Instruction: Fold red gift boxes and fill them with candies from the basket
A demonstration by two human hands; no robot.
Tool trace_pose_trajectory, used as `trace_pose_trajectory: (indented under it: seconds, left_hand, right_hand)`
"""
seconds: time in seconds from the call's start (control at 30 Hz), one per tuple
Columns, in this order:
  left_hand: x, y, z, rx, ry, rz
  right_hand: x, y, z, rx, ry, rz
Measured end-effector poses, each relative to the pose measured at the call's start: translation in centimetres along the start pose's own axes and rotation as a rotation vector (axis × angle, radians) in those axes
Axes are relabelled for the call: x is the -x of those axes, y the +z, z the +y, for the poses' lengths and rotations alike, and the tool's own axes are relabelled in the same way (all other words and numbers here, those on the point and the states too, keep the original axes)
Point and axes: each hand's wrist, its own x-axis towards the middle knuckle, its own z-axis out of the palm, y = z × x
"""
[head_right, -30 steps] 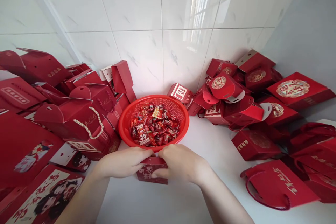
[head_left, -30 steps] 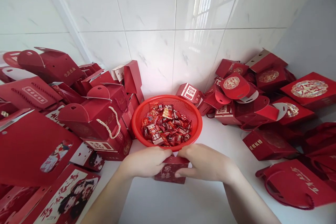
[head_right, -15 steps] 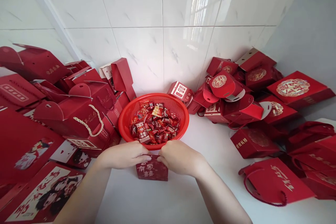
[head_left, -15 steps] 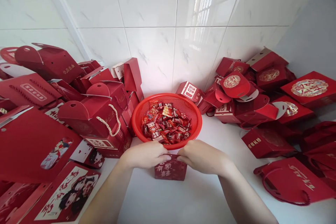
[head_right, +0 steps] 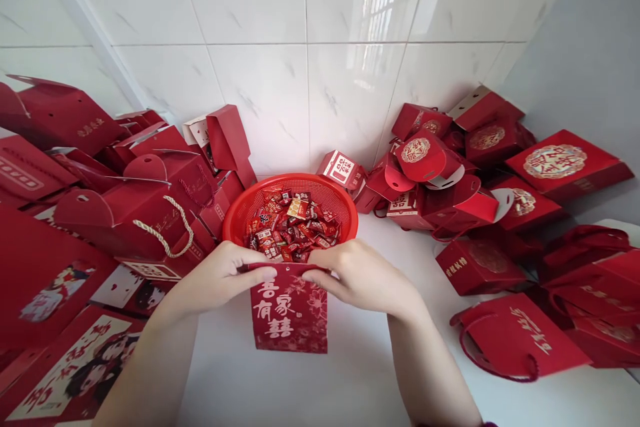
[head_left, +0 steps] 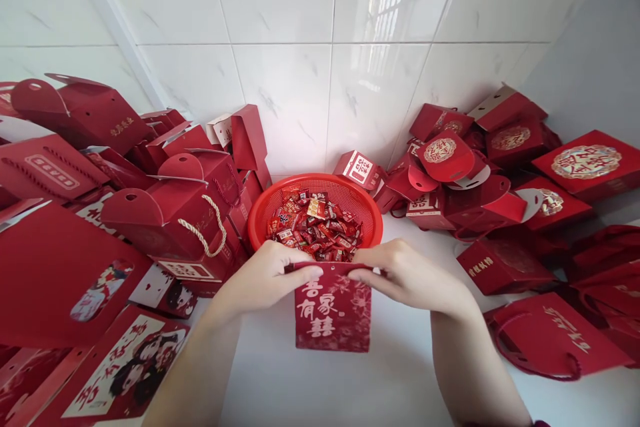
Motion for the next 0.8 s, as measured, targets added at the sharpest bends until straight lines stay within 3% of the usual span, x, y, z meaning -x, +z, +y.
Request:
trace_pose_trajectory:
  seconds: [0.13, 0.27, 0.37, 0.43, 0.53, 0.63, 0.73, 0.8]
  left_hand:
    - [-0.2, 0.1, -0.3, 0.186, -0.03, 0.136]
    - [-0.7, 0.6, -0.2, 0.156, 0.033, 0.239]
    - [-0.7, -0.1, 1.4, 0.112, 0.059, 0.321]
    - [-0.5, -1.5, 3.3, 0.049, 0.088, 0.438]
    - [-0.2, -4.4, 6.9, -0.06, 0.118, 0.65]
    - [-0.9, -8.5, 10.4, -0.224, 0.087, 0.937]
    - [-2.9, -14.1, 12.2, -0.365, 0.042, 1.111]
    - [-4.7, -18.5, 12.1, -0.365, -0.113, 1.18]
  right_hand:
    - [0.7, -0.8, 0.3, -0.1, 0.078, 0.209]
    - [1.0, -0.7, 0.8, -0.16, 0.09, 0.328]
    - [1.1, -0.7, 1.4, -0.264, 0.099, 0.384]
    - [1.1, -0.9, 1.9, -0.347, 0.121, 0.436]
    - [1.0, -1.3, 2.5, -0.36, 0.137, 0.548]
    - [0.9, -1.8, 2.9, -0.319, 0.11, 0.539]
    - [0.8, -2.2, 3.4, -0.303, 0.095, 0.494]
    - [0.8, -2.2, 3.7, -0.289, 0.112, 0.489]
